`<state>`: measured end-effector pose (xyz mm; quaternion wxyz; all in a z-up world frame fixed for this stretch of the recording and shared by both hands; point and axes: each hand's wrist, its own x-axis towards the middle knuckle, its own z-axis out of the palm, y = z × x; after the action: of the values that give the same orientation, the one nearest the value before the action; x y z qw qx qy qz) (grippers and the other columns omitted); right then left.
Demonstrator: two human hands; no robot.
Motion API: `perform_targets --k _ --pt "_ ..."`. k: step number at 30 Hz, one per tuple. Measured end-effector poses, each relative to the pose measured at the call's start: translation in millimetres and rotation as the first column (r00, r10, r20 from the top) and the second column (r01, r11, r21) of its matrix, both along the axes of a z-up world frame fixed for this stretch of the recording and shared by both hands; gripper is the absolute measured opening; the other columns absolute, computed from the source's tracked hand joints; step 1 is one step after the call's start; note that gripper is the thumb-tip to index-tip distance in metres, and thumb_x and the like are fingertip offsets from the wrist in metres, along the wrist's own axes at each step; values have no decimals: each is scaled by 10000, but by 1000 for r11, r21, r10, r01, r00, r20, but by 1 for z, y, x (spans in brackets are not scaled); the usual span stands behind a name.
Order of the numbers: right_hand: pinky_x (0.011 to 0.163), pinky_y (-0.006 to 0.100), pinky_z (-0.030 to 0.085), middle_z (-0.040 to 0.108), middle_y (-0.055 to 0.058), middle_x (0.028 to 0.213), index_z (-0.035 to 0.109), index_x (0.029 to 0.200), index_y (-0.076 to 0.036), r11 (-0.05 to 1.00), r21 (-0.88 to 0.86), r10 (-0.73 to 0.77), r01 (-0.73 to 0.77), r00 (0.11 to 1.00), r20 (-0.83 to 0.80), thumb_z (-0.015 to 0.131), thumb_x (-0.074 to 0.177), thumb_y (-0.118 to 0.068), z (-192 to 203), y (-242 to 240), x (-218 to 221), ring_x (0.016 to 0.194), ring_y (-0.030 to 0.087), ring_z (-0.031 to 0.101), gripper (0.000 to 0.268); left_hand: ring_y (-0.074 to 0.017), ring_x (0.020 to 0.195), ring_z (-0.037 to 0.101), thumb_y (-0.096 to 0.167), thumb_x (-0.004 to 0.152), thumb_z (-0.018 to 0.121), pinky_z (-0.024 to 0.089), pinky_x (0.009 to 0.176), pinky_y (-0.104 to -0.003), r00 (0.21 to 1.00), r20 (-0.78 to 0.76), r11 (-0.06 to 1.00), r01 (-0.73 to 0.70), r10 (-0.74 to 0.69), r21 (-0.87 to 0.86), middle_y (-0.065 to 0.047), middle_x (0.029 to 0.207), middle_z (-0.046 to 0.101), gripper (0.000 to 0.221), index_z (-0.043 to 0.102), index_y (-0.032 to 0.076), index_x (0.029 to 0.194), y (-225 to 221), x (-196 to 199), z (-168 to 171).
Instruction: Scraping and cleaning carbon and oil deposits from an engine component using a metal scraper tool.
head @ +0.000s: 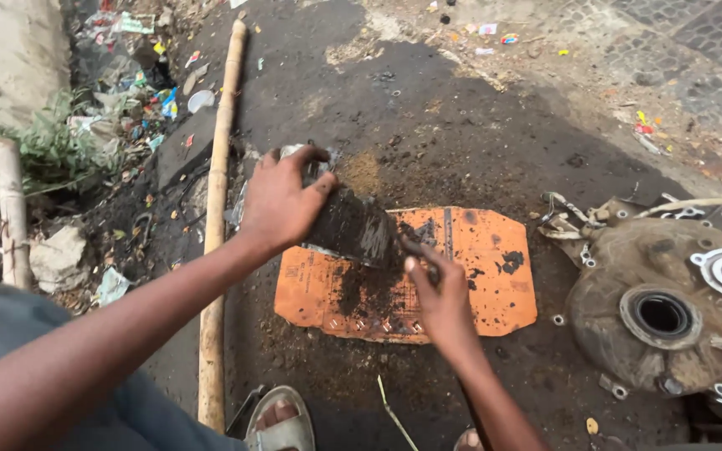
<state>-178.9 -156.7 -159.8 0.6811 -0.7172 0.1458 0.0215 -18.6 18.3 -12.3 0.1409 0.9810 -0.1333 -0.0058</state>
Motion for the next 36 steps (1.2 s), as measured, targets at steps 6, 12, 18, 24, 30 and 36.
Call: perform_targets --k 6,12,18,24,30,36 --pt "363 270 345 557 -103 869 665 1331 -69 999 -1 37 -37 996 -80 593 1003 -216 7 9 13 452 73 459 366 -424 1194 570 436 865 607 445 1018 -509 995 -92 998 -47 43 -45 -268 1158 663 432 734 179 1188 13 4 7" --pt "389 295 270 564 1 586 656 1397 -129 978 -180 90 -101 994 -68 603 971 -186 34 26 -2 442 89 413 433 -521 1204 524 392 847 662 416 1044 -539 984 112 985 152 -142 -85 -359 1204 608 384 774 169 1139 45 3 -8" --pt "410 277 297 555 -19 625 696 1296 -61 978 -196 85 -70 994 70 593 1019 -191 27 30 0 478 70 420 322 -506 1266 525 412 862 628 396 1121 -521 997 -12 991 79 -81 -110 -333 1228 641 387 754 176 1141 48 0 -4" --pt "406 310 318 586 32 588 684 1319 -70 977 -208 34 -38 999 -23 589 1001 -239 67 41 11 434 117 448 373 -572 1313 446 429 862 652 360 1107 -570 990 36 988 138 -136 -73 -402 1237 595 409 760 173 1163 48 -3 -4" --pt "433 279 333 623 -1 663 668 1333 -36 972 -235 -2 31 993 122 606 979 -204 54 45 0 513 73 463 397 -543 1315 470 523 886 653 360 1092 -619 994 23 993 109 -107 -52 -386 1317 547 550 631 173 1310 40 -12 8" --pt "452 288 295 573 17 656 694 1307 -16 971 -236 -8 42 990 143 627 998 -188 46 45 -19 527 79 405 360 -572 1231 495 490 869 679 389 1035 -615 996 63 998 58 -56 -34 -434 1339 468 708 417 156 1436 30 -13 -1"
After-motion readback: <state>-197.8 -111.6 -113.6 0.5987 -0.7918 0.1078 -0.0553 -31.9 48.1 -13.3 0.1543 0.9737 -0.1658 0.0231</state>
